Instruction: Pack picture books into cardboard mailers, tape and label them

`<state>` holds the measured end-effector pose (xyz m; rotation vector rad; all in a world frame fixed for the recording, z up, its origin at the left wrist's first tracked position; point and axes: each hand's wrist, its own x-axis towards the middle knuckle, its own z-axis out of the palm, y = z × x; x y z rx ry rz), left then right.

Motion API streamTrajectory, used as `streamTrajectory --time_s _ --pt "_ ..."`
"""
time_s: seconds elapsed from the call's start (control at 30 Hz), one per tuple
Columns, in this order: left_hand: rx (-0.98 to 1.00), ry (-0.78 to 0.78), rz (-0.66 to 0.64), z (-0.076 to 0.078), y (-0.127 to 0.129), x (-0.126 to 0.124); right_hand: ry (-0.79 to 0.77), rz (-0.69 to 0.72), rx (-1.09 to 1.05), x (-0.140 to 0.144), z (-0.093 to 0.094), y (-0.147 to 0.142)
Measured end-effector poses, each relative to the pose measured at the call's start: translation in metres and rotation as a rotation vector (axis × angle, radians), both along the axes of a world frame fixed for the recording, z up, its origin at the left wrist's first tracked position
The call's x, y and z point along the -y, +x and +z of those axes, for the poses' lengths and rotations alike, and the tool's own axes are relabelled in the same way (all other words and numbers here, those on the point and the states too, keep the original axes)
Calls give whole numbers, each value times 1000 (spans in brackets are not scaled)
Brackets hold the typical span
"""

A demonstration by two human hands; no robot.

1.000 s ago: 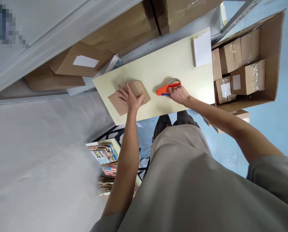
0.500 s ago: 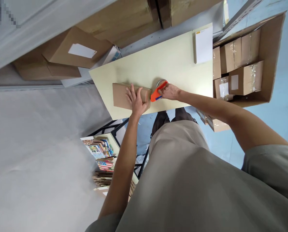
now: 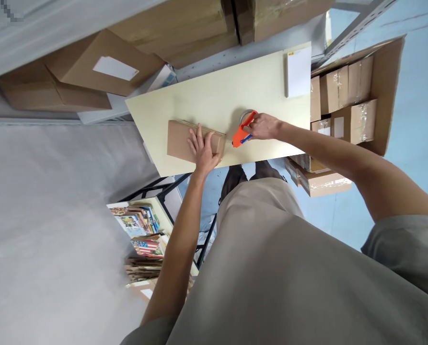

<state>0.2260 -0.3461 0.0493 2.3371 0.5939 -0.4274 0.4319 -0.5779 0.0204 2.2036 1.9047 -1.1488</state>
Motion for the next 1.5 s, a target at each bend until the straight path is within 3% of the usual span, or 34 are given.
streamTrajectory --time_s 0.13,0.47,0.77,0.9,1.1,1.37,1.5 --pt "-24 27 -18 -1 2 0 89 -2 46 10 6 5" --pt "-3 6 -15 -3 0 2 22 -39 -16 14 -1 11" --pt "-57 95 -79 3 4 4 381 79 257 37 -12 -3" --pt "-35 90 -54 5 6 6 262 104 296 35 -14 -5" --pt "-18 58 -21 3 6 8 55 -81 234 15 -6 -23" --pt "-27 80 23 -2 11 12 -138 -495 136 -30 38 -82" --pt "-33 98 62 -4 19 17 -212 -680 114 -49 48 -106"
